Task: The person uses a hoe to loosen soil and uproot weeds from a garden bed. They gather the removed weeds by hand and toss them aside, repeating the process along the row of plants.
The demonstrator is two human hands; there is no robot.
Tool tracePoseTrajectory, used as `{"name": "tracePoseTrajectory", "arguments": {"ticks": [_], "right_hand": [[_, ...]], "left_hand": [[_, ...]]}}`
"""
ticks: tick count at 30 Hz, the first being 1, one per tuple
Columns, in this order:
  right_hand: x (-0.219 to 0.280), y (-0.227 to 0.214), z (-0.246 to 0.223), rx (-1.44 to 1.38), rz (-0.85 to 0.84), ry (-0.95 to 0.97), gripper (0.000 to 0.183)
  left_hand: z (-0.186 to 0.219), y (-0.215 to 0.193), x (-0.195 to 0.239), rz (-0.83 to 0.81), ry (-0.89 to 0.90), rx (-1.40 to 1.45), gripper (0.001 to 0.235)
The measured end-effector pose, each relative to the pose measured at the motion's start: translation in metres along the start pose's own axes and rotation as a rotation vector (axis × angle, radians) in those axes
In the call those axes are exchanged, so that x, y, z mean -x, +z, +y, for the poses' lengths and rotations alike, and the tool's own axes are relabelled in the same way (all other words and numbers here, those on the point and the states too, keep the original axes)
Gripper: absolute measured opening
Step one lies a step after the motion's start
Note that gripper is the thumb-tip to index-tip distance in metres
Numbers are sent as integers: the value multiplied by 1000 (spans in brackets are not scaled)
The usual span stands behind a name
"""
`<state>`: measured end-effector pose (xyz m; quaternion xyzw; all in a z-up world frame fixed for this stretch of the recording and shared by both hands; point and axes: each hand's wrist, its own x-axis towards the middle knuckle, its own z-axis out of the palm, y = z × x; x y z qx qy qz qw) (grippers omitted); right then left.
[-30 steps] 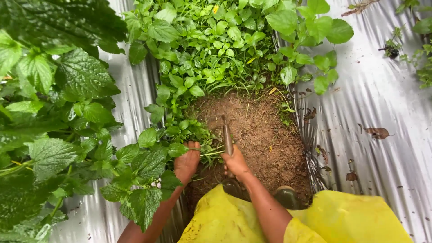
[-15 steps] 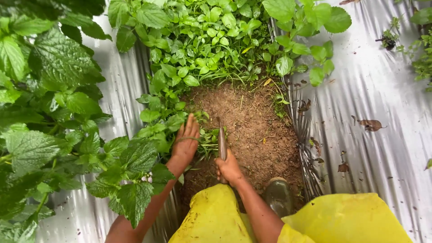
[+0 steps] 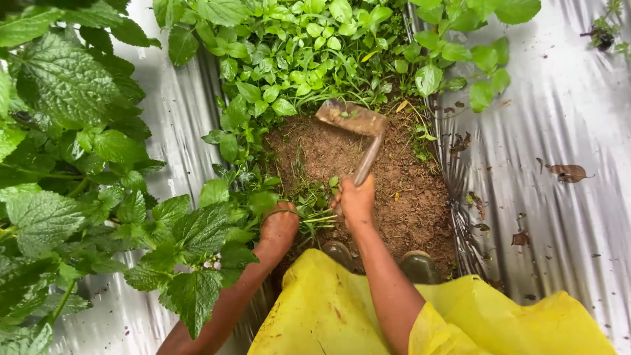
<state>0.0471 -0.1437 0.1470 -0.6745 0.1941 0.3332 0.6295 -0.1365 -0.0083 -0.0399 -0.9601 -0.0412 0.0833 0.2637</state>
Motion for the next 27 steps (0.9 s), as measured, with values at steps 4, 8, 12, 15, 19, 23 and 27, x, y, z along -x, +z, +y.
{"name": "tracePoseTrajectory", "arguments": {"ticks": [4, 8, 12, 15, 19, 23, 27], "right_hand": [[-23, -12, 25, 325, -171, -35, 29], [-9, -14, 5, 302, -172, -28, 28], [-17, 6, -5, 87, 37, -85, 28], [-37, -4, 16, 229, -25, -104, 28], [-22, -19, 16, 276, -115, -26, 29], [-11, -3, -3, 88, 1, -26, 33], [-23, -13, 11, 201, -128, -39, 31]], "left_hand": [[12, 21, 0, 21, -34, 60, 9], [-14, -47, -8, 0, -20, 50, 8], [-5, -25, -6, -27, -41, 36, 12], [-16, -52, -14, -56, -25, 45, 13], [-17, -49, -11, -21, -39, 87, 10], [-18, -55, -6, -38, -32, 54, 12], [-19, -54, -10, -41, -71, 90, 13]]}}
